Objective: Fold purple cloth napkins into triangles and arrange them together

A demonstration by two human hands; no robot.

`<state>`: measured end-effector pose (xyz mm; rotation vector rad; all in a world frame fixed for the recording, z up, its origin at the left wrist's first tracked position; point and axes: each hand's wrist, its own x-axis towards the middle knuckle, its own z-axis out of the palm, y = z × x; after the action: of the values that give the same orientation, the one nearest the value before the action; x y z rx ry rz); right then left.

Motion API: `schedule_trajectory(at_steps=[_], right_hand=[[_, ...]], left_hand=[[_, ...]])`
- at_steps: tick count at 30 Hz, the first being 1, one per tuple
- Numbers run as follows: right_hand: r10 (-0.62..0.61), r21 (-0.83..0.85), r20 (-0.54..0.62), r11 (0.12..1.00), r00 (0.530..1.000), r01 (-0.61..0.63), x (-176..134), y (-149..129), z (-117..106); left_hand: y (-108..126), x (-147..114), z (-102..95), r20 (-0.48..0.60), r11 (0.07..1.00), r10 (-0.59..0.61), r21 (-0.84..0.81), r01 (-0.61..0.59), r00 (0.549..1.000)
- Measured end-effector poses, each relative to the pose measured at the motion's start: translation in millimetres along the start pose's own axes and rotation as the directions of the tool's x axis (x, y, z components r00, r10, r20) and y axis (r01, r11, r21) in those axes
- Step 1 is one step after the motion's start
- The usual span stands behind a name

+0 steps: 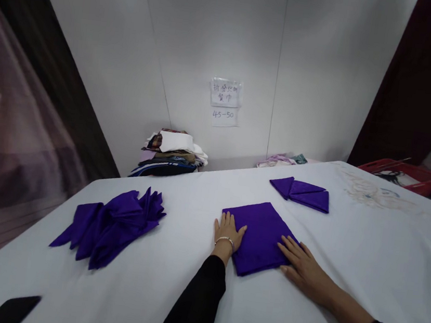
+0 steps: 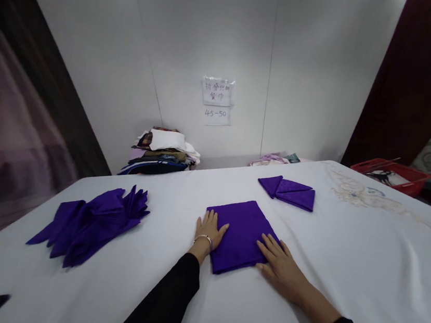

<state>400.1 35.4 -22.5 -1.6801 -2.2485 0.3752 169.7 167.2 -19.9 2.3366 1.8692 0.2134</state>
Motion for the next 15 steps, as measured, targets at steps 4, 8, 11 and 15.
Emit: schedule_trajectory(at_steps=[4, 8, 11, 15], right_hand=[[0.005, 0.012, 0.018, 1.0, 1.0, -0.006, -3.7, 2.0, -1.5], [0.046, -0.04, 0.008, 0.998, 0.999, -0.046, -6.1, 4.9, -0.3], [0.062, -0.077, 0.006, 0.995, 0.998, -0.061, -7.3, 4.7, -0.2], [0.058, -0.095, 0.01, 0.994, 0.998, -0.057, -8.2, 2.7, -1.2]], left_hand=[[-1.2, 1.3, -2.0, -0.019, 0.999, -0.046, -0.007, 0.046, 0.999], [-9.1, 3.8, -6.0, -0.017, 0.997, -0.082, -0.007, 0.081, 0.997], [-10.6, 0.9, -11.2, -0.023, 0.993, -0.119, -0.014, 0.118, 0.993], [8.4, -17.5, -15.8, -0.066, 0.999, -0.025, -0.027, 0.024, 0.997]])
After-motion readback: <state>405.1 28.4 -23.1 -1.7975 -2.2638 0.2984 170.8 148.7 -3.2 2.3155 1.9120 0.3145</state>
